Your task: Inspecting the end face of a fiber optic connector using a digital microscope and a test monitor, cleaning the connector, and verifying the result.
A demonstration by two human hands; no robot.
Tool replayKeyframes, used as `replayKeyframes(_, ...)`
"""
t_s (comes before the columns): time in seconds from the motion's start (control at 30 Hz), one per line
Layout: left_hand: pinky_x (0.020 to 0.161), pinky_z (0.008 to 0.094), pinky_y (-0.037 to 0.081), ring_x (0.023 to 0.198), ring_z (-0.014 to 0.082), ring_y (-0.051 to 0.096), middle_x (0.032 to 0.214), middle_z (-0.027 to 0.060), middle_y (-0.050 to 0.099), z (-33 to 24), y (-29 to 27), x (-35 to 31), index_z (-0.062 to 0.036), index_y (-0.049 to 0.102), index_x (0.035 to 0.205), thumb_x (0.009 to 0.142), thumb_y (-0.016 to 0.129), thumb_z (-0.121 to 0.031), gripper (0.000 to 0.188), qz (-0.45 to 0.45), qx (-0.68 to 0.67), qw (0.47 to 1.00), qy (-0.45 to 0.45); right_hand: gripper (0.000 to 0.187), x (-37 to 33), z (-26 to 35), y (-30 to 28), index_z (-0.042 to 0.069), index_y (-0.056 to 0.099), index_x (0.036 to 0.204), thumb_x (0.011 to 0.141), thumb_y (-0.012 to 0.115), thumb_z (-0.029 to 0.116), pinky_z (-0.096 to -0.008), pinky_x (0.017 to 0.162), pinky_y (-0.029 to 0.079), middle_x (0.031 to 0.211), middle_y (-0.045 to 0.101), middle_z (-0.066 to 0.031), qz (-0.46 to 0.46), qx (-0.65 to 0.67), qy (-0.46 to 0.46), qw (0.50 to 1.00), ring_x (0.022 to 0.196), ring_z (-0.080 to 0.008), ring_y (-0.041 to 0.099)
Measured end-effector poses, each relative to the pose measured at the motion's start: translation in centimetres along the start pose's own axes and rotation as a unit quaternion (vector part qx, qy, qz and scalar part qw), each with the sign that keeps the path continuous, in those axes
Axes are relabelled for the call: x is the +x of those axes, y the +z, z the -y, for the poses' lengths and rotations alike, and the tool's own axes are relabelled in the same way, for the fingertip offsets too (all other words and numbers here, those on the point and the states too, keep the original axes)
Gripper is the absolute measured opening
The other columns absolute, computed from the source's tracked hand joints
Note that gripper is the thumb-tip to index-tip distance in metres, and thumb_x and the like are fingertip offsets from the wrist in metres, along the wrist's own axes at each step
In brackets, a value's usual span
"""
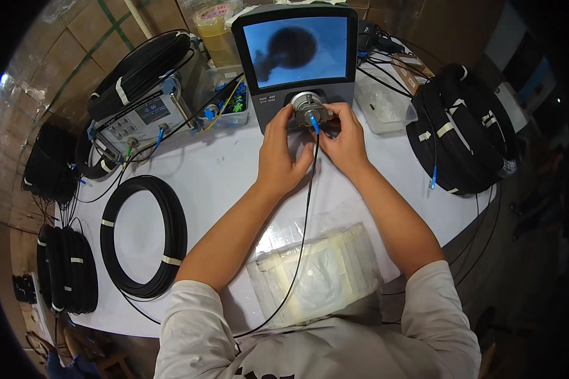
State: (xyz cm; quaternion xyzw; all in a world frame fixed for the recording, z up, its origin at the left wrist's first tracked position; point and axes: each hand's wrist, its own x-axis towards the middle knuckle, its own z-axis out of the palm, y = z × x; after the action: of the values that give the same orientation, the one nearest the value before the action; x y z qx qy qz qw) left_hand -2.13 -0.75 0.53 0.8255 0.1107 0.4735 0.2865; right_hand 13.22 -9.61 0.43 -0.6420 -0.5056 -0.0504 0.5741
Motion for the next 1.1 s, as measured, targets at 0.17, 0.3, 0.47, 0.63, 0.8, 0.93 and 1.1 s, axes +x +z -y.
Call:
replayKeyframes(0.17,0.11,0.0461,0.045,0.132,0.0424,0.054,0.145,0.0254,0.054,0.3,-0.2,0.2,0.0022,0.04,0.152,0.081,0.073,-0.01,0.079,0.003,0.002,1.0,0.005,0.048,0.2,-0.1,0.2,0.004,0.06,0.12,0.077,0.081,0.003,-0.0379,0.082,0.056,0.107,0.064,-0.0117,0.004,0.003,0.009,1.0,0.095,-0.0268,0.066)
replayKeyframes(0.3,0.109,0.0448,0.047,0.131,0.0403,0.056,0.142,0.024,0.054,0.6,0.0,0.4,0.0021,0.04,0.152,0.082,0.073,-0.008,0.078,0.0,-0.011,1.0,0.009,0.052,0.1,-0.2,0.2,0.005,0.059,0.123,0.077,0.081,0.003,-0.0377,0.084,0.056,0.109,0.064,-0.0114,0.006,-0.006,0.001,1.0,0.096,-0.0266,0.066)
replayKeyframes(0.47,0.105,0.0424,0.051,0.126,0.0374,0.059,0.138,0.0225,0.054,1.0,0.0,0.1,0.0018,0.042,0.15,0.083,0.072,-0.007,0.074,-0.001,-0.037,0.999,-0.017,0.057,-0.1,0.4,0.2,0.006,0.058,0.128,0.077,0.081,0.003,-0.037,0.085,0.057,0.114,0.065,-0.0111,-0.005,0.006,-0.014,1.0,0.097,-0.0264,0.066)
replayKeyframes(0.63,0.099,0.0408,0.054,0.119,0.0355,0.063,0.137,0.021,0.054,0.8,0.1,-0.1,0.0011,0.047,0.148,0.085,0.072,-0.006,0.069,0.011,-0.026,0.999,-0.025,0.055,-0.1,0.4,0.0,0.007,0.06,0.128,0.077,0.081,0.002,-0.0368,0.084,0.057,0.113,0.065,-0.0103,0.004,0.005,-0.01,1.0,0.095,-0.0261,0.067)
replayKeyframes(0.8,0.092,0.037,0.056,0.115,0.0318,0.065,0.134,0.0193,0.055,1.0,0.0,0.0,-0.0017,0.046,0.152,0.087,0.071,-0.006,0.07,0.014,-0.038,0.999,-0.026,0.052,0.2,0.1,0.2,0.005,0.061,0.124,0.077,0.081,0.002,-0.0367,0.081,0.057,0.108,0.065,-0.0115,-0.002,0.011,0.0,1.0,0.093,-0.0263,0.067)
replayKeyframes(0.93,0.083,0.0339,0.056,0.103,0.0263,0.066,0.123,0.0152,0.06,1.3,0.0,-0.2,-0.0064,0.042,0.158,0.087,0.071,-0.005,0.077,0.031,-0.038,0.998,-0.043,0.05,0.1,-0.1,0.4,0.004,0.062,0.121,0.076,0.082,0.002,-0.0369,0.08,0.056,0.105,0.065,-0.0124,-0.006,0.016,0.007,1.0,0.093,-0.0263,0.067)
replayKeyframes(1.1,0.082,0.0303,0.055,0.097,0.0197,0.063,0.113,0.0107,0.061,0.9,0.0,-0.1,-0.0085,0.039,0.162,0.088,0.069,0.002,0.08,0.056,-0.078,0.992,-0.078,0.047,0.0,-0.8,0.5,0.004,0.062,0.119,0.076,0.083,0.003,-0.0371,0.079,0.056,0.103,0.065,-0.0118,-0.015,0.026,0.004,1.0,0.091,-0.026,0.067)
